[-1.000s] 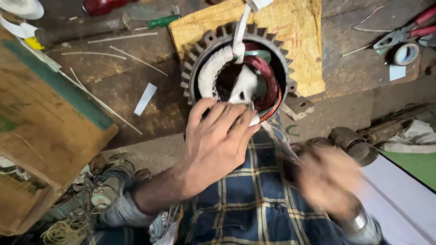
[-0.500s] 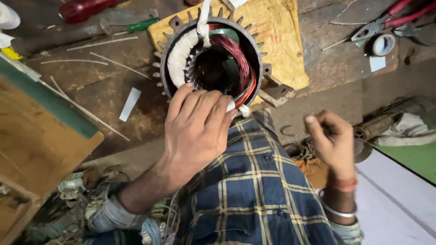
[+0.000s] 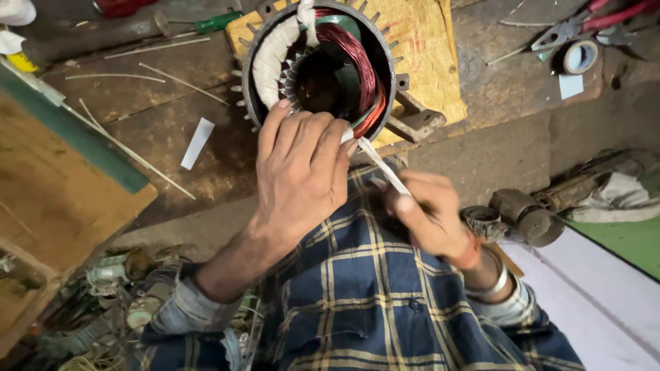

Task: The person wraps white insulating tape around the copper windings of a motor stator. They repeatedly tear off strips of tape and apply them by hand to cover the exposed copper wire, working around the circumference of the stator.

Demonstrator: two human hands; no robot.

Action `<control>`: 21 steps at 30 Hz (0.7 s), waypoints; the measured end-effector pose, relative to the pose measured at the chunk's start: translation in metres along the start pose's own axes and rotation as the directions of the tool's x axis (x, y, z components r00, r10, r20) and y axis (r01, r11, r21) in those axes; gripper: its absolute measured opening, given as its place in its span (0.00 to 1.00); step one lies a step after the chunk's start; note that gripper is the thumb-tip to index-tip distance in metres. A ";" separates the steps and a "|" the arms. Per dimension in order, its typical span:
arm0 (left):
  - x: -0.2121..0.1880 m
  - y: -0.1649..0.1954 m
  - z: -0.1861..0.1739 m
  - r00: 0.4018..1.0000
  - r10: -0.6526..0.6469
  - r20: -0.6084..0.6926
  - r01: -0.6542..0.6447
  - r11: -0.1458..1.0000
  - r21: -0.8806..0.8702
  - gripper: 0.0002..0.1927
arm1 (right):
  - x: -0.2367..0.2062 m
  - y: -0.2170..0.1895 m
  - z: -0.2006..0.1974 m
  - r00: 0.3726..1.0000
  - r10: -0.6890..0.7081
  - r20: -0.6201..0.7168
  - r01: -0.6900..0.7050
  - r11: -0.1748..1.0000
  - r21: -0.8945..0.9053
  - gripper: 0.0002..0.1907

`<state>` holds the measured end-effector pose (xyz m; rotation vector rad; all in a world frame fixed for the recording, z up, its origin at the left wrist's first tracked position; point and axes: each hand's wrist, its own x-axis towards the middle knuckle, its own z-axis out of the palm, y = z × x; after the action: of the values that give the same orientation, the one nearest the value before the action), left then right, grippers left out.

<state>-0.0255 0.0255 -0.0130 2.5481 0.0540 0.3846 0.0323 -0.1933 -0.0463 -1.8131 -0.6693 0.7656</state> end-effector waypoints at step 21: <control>-0.009 0.030 0.026 0.938 -0.329 -0.106 0.329 0.944 -0.018 0.14 | -0.008 -0.039 -0.010 0.987 -0.029 -0.158 0.136 0.669 0.730 0.23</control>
<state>-0.0285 -0.0146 -0.0199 2.4561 0.5146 0.3879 0.0308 -0.1921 -0.0051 -1.0496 -0.2682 0.7048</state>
